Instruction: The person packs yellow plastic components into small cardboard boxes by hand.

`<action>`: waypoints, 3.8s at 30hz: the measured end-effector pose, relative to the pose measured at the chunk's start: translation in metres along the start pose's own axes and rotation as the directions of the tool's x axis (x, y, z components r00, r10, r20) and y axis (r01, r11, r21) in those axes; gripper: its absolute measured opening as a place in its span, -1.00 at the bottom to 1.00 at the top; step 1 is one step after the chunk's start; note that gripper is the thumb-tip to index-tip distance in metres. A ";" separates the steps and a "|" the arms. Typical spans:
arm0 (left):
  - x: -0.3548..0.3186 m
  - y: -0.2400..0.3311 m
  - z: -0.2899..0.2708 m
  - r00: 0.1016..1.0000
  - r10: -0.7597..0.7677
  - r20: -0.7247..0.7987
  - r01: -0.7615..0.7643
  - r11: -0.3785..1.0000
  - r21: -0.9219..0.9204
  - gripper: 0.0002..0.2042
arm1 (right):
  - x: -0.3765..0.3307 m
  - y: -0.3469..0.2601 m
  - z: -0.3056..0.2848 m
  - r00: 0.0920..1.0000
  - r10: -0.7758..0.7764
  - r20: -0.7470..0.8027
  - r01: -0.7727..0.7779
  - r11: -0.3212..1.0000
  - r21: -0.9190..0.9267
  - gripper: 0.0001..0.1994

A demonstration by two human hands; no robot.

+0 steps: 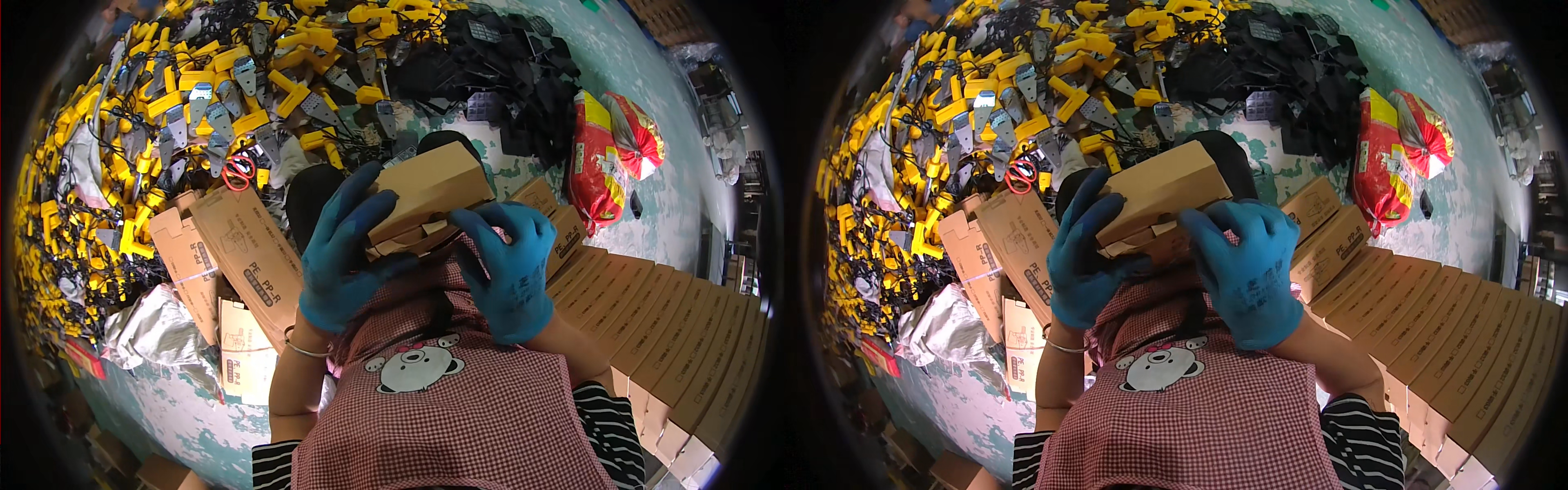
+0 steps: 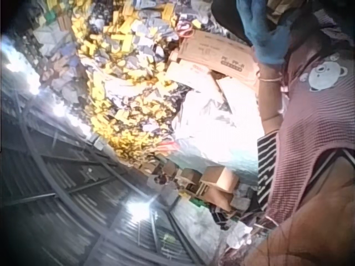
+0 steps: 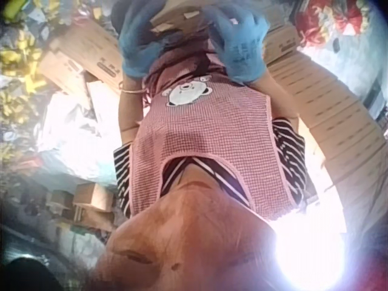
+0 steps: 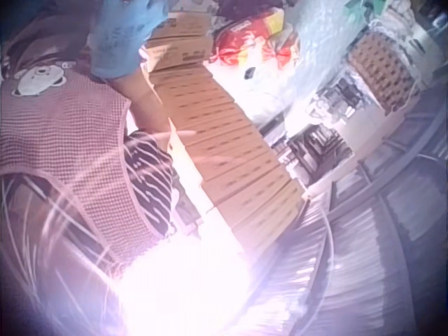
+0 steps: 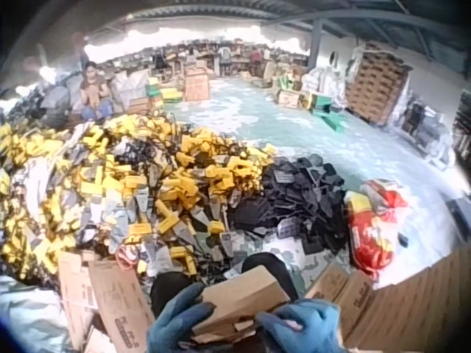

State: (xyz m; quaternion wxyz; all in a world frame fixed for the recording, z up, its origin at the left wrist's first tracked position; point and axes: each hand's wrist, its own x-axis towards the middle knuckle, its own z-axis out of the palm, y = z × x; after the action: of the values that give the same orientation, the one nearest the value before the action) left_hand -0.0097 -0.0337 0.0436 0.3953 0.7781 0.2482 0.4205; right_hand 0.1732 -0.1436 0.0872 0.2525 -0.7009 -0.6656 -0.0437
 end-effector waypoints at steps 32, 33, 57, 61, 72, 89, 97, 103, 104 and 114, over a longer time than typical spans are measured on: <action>-0.032 0.015 0.025 0.870 -0.470 -0.147 0.348 0.799 -0.490 -0.59 | 0.036 0.058 0.035 0.986 -0.118 0.115 -0.002 0.689 0.724 -0.39; -0.032 0.011 0.025 0.869 -0.472 -0.149 0.353 0.802 -0.483 -0.59 | 0.037 0.059 0.036 0.976 -0.209 0.051 0.127 0.752 0.647 -0.41; -0.014 -0.004 0.002 0.978 0.195 -0.080 -0.173 0.959 0.223 -0.65 | 0.027 0.036 0.011 0.901 -0.432 -0.044 0.433 0.887 0.162 -0.73; -0.012 -0.006 0.002 0.973 0.209 -0.094 -0.186 0.959 0.213 -0.64 | 0.031 0.027 0.012 0.919 -0.392 -0.028 0.392 0.910 0.135 -0.70; 0.001 0.005 0.002 0.991 0.097 -0.092 -0.085 0.988 0.127 -0.35 | 0.045 0.040 0.005 0.963 -0.258 -0.071 0.268 0.917 0.297 -0.39; -0.014 -0.007 0.021 0.972 -0.178 -0.155 0.149 0.972 -0.181 -0.18 | 0.057 0.041 0.000 0.938 -0.324 0.125 0.262 0.897 0.356 -0.39; -0.011 0.001 0.029 0.956 -0.236 -0.175 0.222 0.970 -0.095 0.07 | 0.116 0.006 0.004 0.630 -0.760 0.162 0.663 0.635 0.396 -0.70; -0.019 -0.023 0.033 0.943 -0.331 0.016 0.325 0.914 -0.245 -0.01 | 0.155 -0.027 -0.001 0.303 -0.862 0.407 0.832 0.447 0.327 -0.85; -0.019 -0.025 0.036 0.942 -0.335 -0.006 0.322 0.910 -0.261 -0.01 | 0.157 -0.029 -0.001 0.283 -0.846 0.451 0.818 0.459 0.347 -0.84; -0.017 -0.021 0.030 0.950 -0.301 -0.084 0.262 0.914 -0.309 -0.06 | 0.160 -0.033 0.000 0.362 -0.772 0.522 0.643 0.613 0.460 -0.68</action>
State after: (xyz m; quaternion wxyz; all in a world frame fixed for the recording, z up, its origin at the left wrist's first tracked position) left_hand 0.0055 -0.0465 0.0088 0.5459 0.6378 0.3176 0.4408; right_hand 0.1598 0.0012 0.1606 0.0076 -0.2817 -0.9443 0.1701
